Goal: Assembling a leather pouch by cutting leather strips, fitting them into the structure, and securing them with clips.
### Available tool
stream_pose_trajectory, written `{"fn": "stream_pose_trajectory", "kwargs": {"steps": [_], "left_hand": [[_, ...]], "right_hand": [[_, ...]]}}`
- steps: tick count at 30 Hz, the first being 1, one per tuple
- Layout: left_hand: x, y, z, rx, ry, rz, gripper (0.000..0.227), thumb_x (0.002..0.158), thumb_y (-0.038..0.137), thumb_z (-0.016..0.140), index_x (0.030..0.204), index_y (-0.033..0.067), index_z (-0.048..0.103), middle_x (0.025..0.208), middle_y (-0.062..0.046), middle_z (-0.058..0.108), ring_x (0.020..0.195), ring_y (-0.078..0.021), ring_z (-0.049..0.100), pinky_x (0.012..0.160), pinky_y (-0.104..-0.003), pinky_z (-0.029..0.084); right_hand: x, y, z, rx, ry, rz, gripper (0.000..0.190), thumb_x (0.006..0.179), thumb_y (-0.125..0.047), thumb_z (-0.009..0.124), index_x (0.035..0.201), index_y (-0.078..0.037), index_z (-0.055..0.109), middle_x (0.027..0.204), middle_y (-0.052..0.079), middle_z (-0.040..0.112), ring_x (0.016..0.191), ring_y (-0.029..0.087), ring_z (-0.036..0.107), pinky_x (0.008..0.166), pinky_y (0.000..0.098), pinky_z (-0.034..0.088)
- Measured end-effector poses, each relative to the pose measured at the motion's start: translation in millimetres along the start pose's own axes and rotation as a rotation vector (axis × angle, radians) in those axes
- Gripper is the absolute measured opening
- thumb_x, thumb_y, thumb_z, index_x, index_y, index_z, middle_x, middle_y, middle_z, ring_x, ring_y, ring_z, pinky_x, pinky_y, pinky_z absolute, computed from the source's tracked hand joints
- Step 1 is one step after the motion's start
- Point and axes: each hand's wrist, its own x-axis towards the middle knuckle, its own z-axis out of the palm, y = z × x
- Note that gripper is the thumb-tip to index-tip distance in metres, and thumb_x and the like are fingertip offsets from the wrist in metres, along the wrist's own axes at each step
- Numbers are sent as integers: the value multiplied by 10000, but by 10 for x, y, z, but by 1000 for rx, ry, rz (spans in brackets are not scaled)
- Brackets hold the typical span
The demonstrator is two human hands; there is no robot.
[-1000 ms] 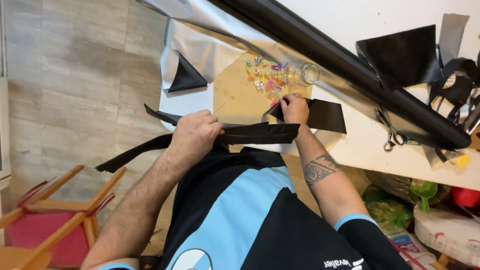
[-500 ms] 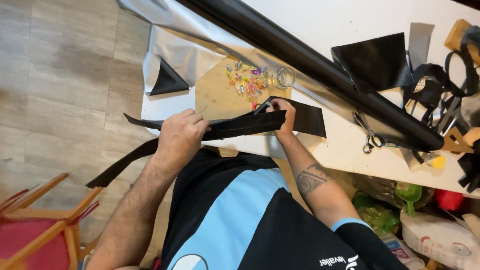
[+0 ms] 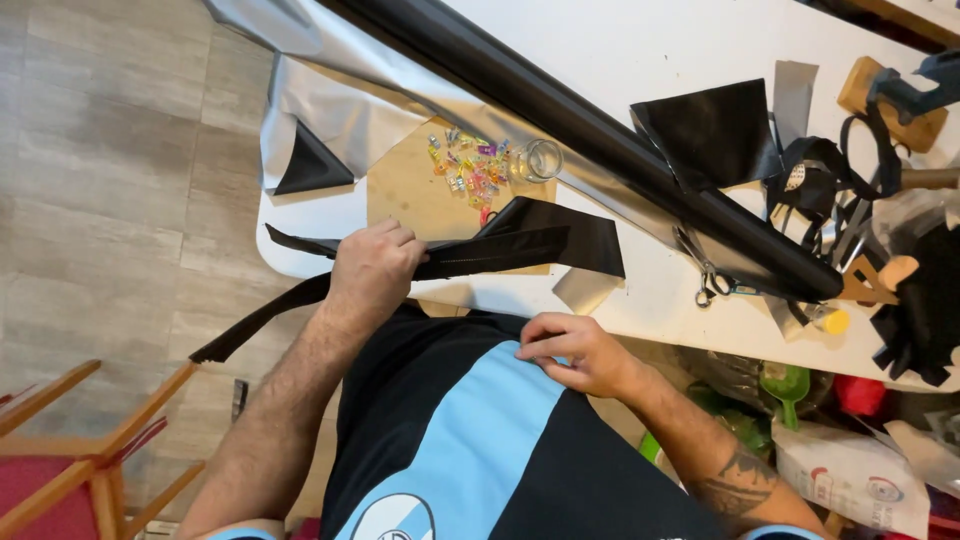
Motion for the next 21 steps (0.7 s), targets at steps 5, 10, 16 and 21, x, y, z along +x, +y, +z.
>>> {"fn": "stream_pose_trajectory", "kwargs": {"steps": [5,10,16,21], "left_hand": [[71,114,-13,-14,4,26,212,950,133,663,738,148,668,631,15,541,697,-175,597,637,-265,496],[145,237,-44,-21,20,47,253,948,130,675,698,138,644,626,18,543,695,-167,595,630,-250,492],[167,262,19,-33,31,81,257,952,136,657,699,140,616,642,17,521,724,-165,587,641,-247,485],[141,245,96,-6,34,100,226,918,95,641,699,145,615,649,17,521,738,-167,585,646,-258,484]], "right_hand": [[203,44,-66,-76,70,-69,113,892,-47,728,985,-47,792,929,124,749,682,267,689,679,390,585],[718,82,-113,-140,316,-148,108,830,-49,831,929,-81,800,758,36,680,620,202,638,651,323,559],[1045,363,-93,-196,240,-175,62,887,-70,799,930,-94,761,704,14,642,639,238,649,683,340,558],[1033,455,-74,-377,127,-195,109,849,-4,798,910,-39,715,761,96,677,765,345,696,740,436,584]]}}
